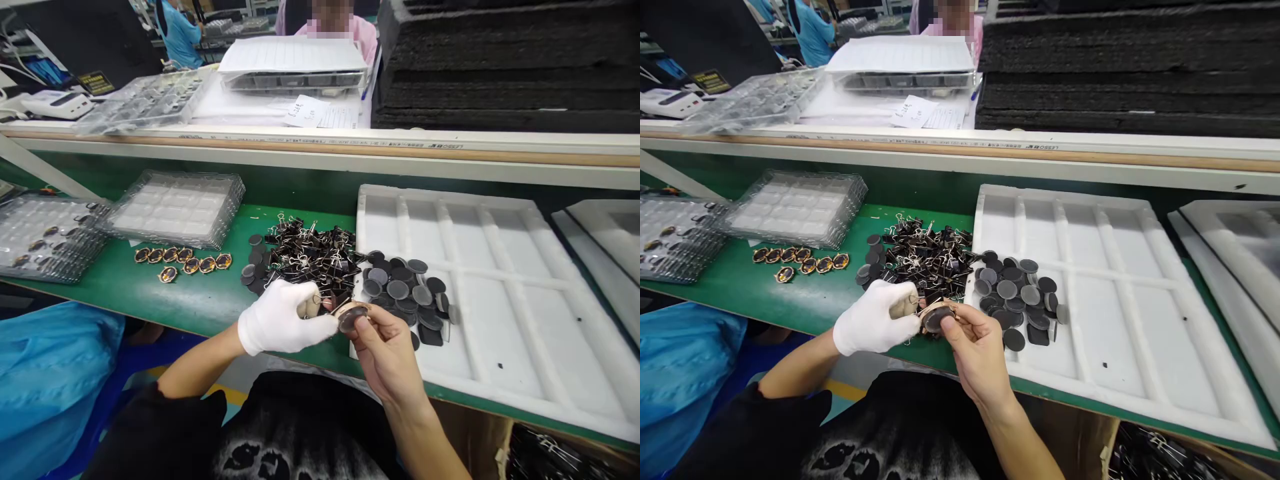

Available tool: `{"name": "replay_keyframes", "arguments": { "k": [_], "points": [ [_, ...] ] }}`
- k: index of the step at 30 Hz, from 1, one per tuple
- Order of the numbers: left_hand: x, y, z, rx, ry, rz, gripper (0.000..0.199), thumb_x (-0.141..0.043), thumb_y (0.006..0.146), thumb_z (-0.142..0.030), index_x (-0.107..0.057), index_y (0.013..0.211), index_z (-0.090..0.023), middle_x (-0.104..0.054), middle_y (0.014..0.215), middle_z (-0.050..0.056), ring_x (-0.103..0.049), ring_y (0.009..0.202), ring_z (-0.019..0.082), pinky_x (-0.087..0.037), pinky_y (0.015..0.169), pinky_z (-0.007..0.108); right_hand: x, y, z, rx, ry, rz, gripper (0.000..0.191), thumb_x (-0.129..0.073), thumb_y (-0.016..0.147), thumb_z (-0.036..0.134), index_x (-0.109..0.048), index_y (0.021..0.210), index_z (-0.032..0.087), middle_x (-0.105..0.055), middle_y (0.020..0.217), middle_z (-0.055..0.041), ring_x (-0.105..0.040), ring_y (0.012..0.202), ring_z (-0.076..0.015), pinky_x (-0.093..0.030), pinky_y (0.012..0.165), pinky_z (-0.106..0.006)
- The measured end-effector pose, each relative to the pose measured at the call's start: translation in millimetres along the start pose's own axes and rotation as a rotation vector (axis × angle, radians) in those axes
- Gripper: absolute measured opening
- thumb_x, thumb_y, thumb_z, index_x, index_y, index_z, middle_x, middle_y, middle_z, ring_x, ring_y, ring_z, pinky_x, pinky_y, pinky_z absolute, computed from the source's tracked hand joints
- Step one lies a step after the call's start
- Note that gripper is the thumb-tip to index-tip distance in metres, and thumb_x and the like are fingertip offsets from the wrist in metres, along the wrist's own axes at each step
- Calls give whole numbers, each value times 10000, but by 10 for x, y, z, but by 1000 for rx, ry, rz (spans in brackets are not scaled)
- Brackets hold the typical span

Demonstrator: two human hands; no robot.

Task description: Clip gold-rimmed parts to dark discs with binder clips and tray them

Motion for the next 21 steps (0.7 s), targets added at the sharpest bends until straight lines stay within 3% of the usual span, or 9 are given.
{"name": "replay_keyframes", "arguments": {
  "k": [5, 10, 16, 21],
  "points": [
    [-54, 101, -26, -5, -33, 45, 353, -650, 791, -353, -397, 590, -212, -371, 485, -89, -292, 456, 70, -272, 457, 240, 85, -15, 70, -33, -15, -39, 203, -848, 803, 414, -821, 871, 225, -780, 866, -65, -688, 764, -176, -606, 781, -319],
    [-18, 206, -1, 29, 14, 63, 348, -615, 836, -350, -431, 580, -202, -392, 476, -81, -314, 464, 74, -288, 470, 229, 157, 60, 164, 2, 57, -171, 151, -823, 838, 372, -824, 925, 248, -777, 1142, -77, -705, 1011, -206, -592, 935, -369],
    [37, 254, 27, 27, -46, 207, 318, -600, 877, -332, -512, 606, -189, -466, 502, -71, -376, 476, 71, -315, 485, 209, 164, 212, 239, -15, 83, -225, 150, -831, 829, 381, -822, 897, 247, -787, 972, -47, -709, 907, -187, -612, 836, -350],
    [67, 271, 83, 75, -87, 203, 332, -616, 878, -335, -509, 603, -183, -463, 504, -71, -371, 476, 63, -291, 470, 201, 112, 259, 193, -51, 71, -230, 198, -864, 787, 396, -826, 904, 241, -798, 963, -55, -714, 869, -193, -610, 821, -361]
  ]
}}
Point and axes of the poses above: each hand's wrist, its own y-axis towards the middle knuckle, its own x-axis out of the back of the hand, z = x × y, the point moved 1 cm from there along y, towards the middle knuckle
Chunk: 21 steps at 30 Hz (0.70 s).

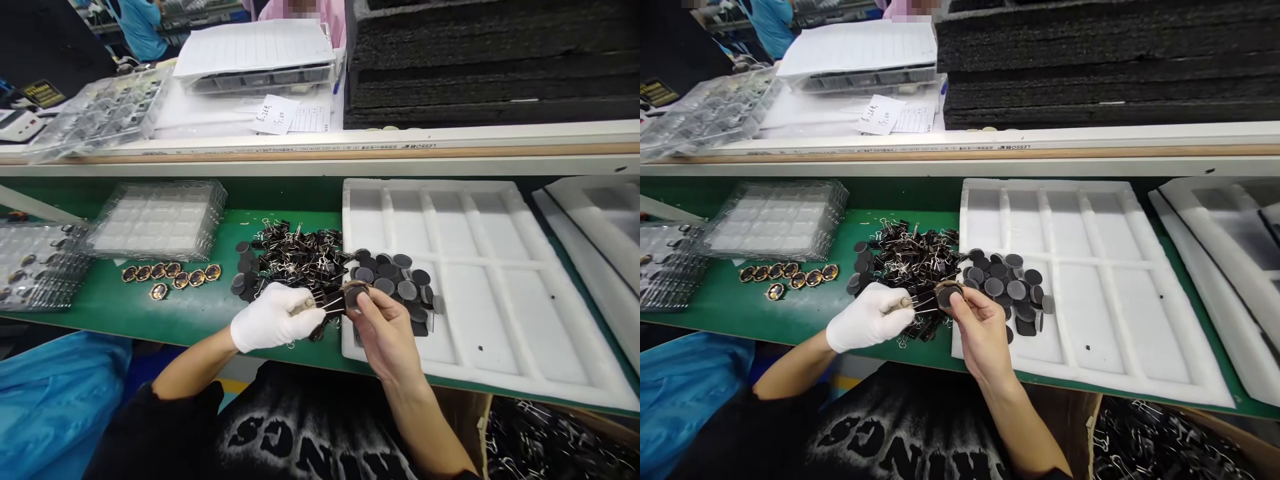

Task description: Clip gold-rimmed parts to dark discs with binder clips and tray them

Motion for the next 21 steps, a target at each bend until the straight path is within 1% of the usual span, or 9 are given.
{"name": "replay_keyframes", "arguments": {
  "k": [7, 10, 12, 13, 14, 15, 16, 18, 21],
  "points": [
    [-49, -47, 106, 15, -43, -5, 324, -602, 903, -335, -538, 623, -184, -513, 516, -64, -412, 471, 67, -307, 470, 209, -91, 27, -153, -79, -32, -41, 271, -875, 762, 443, -813, 927, 238, -790, 933, -46, -680, 790, -167, -574, 699, -302],
    [126, -49, 144, -14, 8, 59, 229, -572, 917, -326, -631, 740, -193, -610, 586, -49, -514, 519, 89, -396, 539, 220, -123, 46, -178, -66, -17, -53, 250, -842, 803, 434, -790, 956, 242, -774, 969, -44, -680, 810, -173, -577, 719, -319],
    [389, 37, 249, -19, 122, -41, 255, -505, 955, -343, -675, 834, -197, -692, 711, -13, -596, 619, 120, -452, 633, 247, -136, 61, -163, -38, 36, -51, 223, -798, 845, 444, -768, 956, 253, -757, 990, -41, -692, 873, -194, -588, 788, -366],
    [551, 110, 339, 12, 210, -167, 313, -459, 981, -370, -678, 845, -194, -715, 771, 12, -623, 676, 140, -461, 672, 265, -137, 68, -148, -24, 71, -61, 214, -784, 855, 454, -756, 941, 259, -747, 977, -35, -692, 885, -199, -590, 819, -389],
    [718, 197, 453, 88, 345, -306, 345, -451, 993, -426, -679, 872, -196, -712, 774, 22, -624, 693, 159, -452, 684, 281, -134, 74, -131, -14, 104, -78, 211, -778, 857, 463, -744, 917, 264, -734, 945, -26, -688, 873, -195, -591, 834, -399],
    [871, 295, 586, 178, 493, -370, 355, -494, 973, -501, -684, 928, -205, -700, 749, 20, -618, 691, 180, -433, 678, 294, -130, 79, -112, -11, 135, -93, 211, -780, 854, 468, -733, 892, 267, -717, 910, -14, -677, 843, -183, -591, 834, -394],
    [999, 398, 729, 241, 619, -347, 382, -543, 937, -564, -686, 988, -214, -699, 753, 24, -620, 705, 203, -412, 662, 299, -126, 81, -92, -15, 161, -98, 216, -783, 851, 472, -722, 870, 266, -696, 877, -3, -660, 805, -166, -592, 816, -373],
    [1173, 581, 1013, 300, 759, -165, 414, -595, 888, -615, -686, 1008, -229, -718, 842, 43, -630, 737, 225, -387, 646, 296, -120, 75, -54, -48, 202, -76, 230, -776, 859, 474, -704, 842, 256, -652, 844, 9, -619, 747, -133, -584, 761, -318],
    [1264, 688, 1301, 231, 853, 12, 378, -521, 950, -550, -667, 842, -219, -716, 909, 65, -645, 809, 222, -374, 659, 283, -117, 40, -15, -143, 240, -13, 210, -749, 879, 448, -691, 847, 248, -626, 866, 8, -582, 724, -118, -573, 710, -284]
  ]
}}
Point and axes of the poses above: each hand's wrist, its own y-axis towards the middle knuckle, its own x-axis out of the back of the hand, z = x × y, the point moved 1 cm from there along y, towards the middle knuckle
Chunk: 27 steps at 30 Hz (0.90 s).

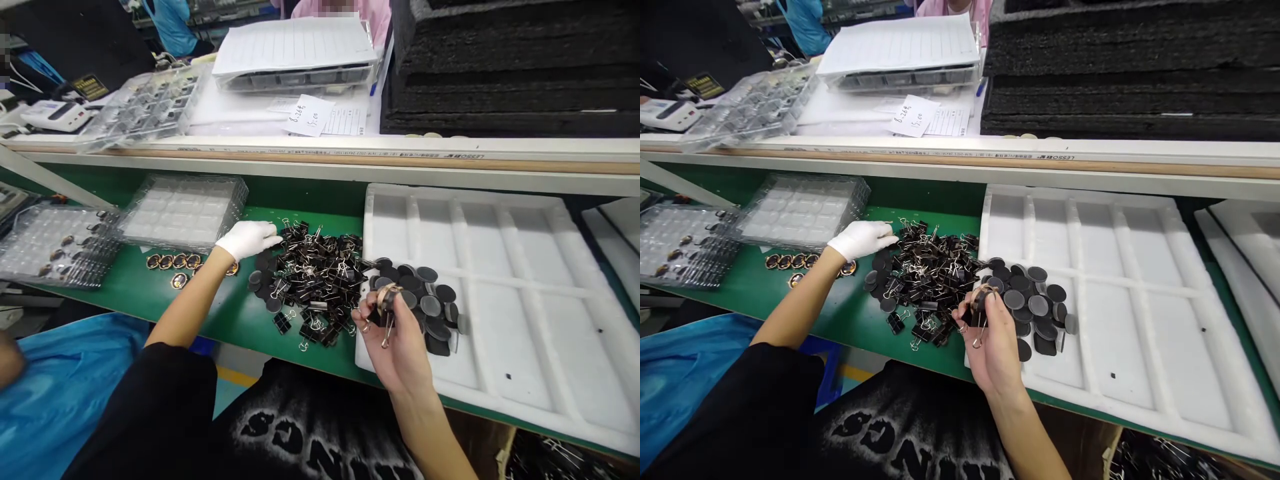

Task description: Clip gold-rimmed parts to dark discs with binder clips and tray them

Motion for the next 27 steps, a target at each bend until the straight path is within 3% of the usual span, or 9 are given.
{"name": "replay_keyframes", "arguments": {
  "k": [2, 5, 7, 10, 12, 14, 20, 24, 27],
  "points": [
    [-39, -53, 27, -33, 21, -117, 376, -490, 975, -488, -628, 767, -206, -704, 904, 73, -638, 825, 211, -363, 658, 282, -5, -32, -4, -60, -3, 25, 177, -736, 879, 423, -694, 858, 252, -640, 898, 0, -585, 745, -130, -577, 695, -289],
    [6, -338, -162, 7, -89, -481, 378, -486, 984, -410, -516, 669, -203, -629, 745, 53, -568, 697, 172, -351, 635, 294, -39, -61, -58, -79, -119, 89, 163, -763, 861, 412, -736, 889, 254, -687, 954, -25, -623, 807, -155, -580, 674, -284],
    [56, -598, -462, 0, -269, -724, 399, -482, 987, -338, -403, 616, -215, -512, 612, 7, -465, 583, 135, -349, 614, 292, -85, -63, -118, -46, -241, 172, 188, -790, 848, 415, -775, 941, 253, -721, 1131, -69, -669, 953, -205, -602, 734, -317],
    [86, -952, -1040, -142, -531, -827, 418, -532, 963, -266, -327, 601, -220, -405, 549, -37, -366, 504, 101, -313, 546, 282, -141, -50, -201, 33, -380, 341, 206, -779, 866, 420, -804, 988, 255, -672, 1376, -95, -638, 1222, -282, -581, 948, -406],
    [89, -1112, -1349, -232, -618, -797, 389, -552, 938, -217, -353, 604, -218, -393, 533, -49, -351, 486, 92, -292, 521, 280, -131, -41, -221, 74, -449, 410, 200, -762, 886, 415, -810, 993, 254, -739, 1250, -91, -673, 1158, -261, -562, 977, -394],
    [102, -1195, -1513, -289, -624, -701, 390, -595, 897, -227, -356, 590, -215, -383, 513, -57, -337, 475, 86, -276, 512, 285, -83, -40, -195, 117, -500, 420, 193, -756, 894, 401, -809, 1012, 257, -782, 1056, -70, -709, 975, -219, -582, 883, -349],
    [191, -1144, -1516, -193, -533, -321, 411, -716, 738, -425, -402, 579, -212, -400, 496, -68, -334, 473, 87, -277, 494, 262, 28, -108, 12, 233, -601, 443, 141, -749, 897, 362, -810, 983, 269, -774, 944, -51, -712, 840, -198, -595, 743, -310],
    [199, -1072, -1607, -410, -579, -297, 412, -641, 779, -451, -380, 571, -209, -410, 490, -62, -339, 461, 83, -275, 486, 253, 44, -183, 106, 241, -632, 461, 128, -745, 896, 363, -799, 953, 262, -770, 901, -49, -714, 796, -198, -591, 702, -305],
    [225, -1034, -1630, -394, -540, -265, 397, -607, 811, -442, -385, 583, -205, -412, 488, -63, -347, 455, 80, -262, 481, 244, 108, -220, 218, 277, -691, 423, 119, -714, 927, 342, -770, 1002, 267, -768, 1029, -59, -717, 896, -199, -576, 748, -296]
  ]
}}
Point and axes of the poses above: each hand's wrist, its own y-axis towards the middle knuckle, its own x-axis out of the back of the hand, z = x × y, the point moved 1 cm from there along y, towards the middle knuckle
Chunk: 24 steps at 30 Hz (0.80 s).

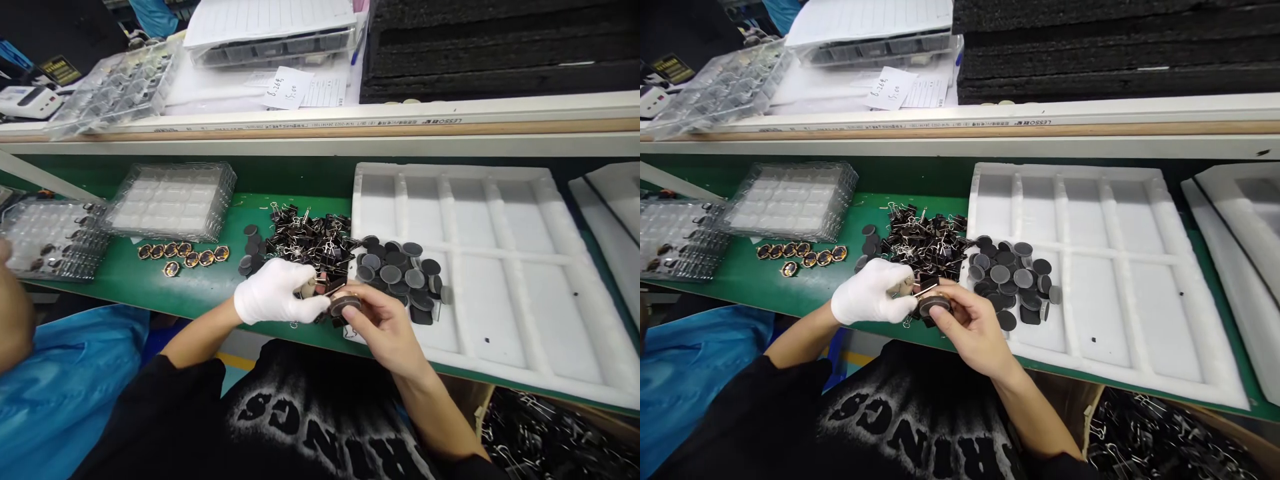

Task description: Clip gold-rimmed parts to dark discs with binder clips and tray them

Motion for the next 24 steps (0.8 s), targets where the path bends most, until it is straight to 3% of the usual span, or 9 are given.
{"name": "replay_keyframes", "arguments": {
  "k": [3, 5, 9, 14, 24],
  "points": [
    [88, 33, 8, 61, 27, 97, 360, -579, 853, -402, -404, 611, -200, -411, 505, -68, -359, 472, 77, -275, 496, 233, 167, -17, 55, -78, -53, 13, 158, -629, 985, 361, -692, 1088, 259, -742, 1145, -75, -709, 822, -174, -538, 642, -276],
    [152, 51, 8, 72, 30, 158, 351, -569, 875, -386, -405, 628, -198, -398, 514, -74, -358, 486, 74, -282, 507, 226, 266, 6, 85, -122, -136, 61, 145, -644, 970, 354, -666, 1066, 246, -744, 1039, -53, -675, 727, -150, -504, 598, -264],
    [202, 86, -34, 28, -19, 267, 396, -553, 915, -363, -359, 613, -195, -350, 504, -79, -299, 493, 68, -252, 503, 231, 376, 113, 126, -120, -368, 155, 68, -743, 836, 234, -687, 867, 210, -709, 834, 3, -641, 764, -148, -496, 708, -264],
    [228, 122, -112, -84, -54, 353, 429, -558, 924, -337, -318, 597, -196, -324, 517, -77, -250, 504, 69, -228, 509, 254, 442, 203, 149, -230, -358, 386, 32, -697, 774, 169, -710, 793, 192, -680, 747, 28, -602, 705, -129, -467, 666, -245],
    [206, 209, -184, -96, -41, 481, 409, -551, 919, -322, -316, 607, -200, -249, 539, -80, -203, 515, 80, -200, 522, 276, 482, 235, 215, -228, -367, 484, 49, -685, 774, 145, -714, 751, 177, -669, 690, 48, -566, 658, -102, -424, 626, -216]
  ]
}}
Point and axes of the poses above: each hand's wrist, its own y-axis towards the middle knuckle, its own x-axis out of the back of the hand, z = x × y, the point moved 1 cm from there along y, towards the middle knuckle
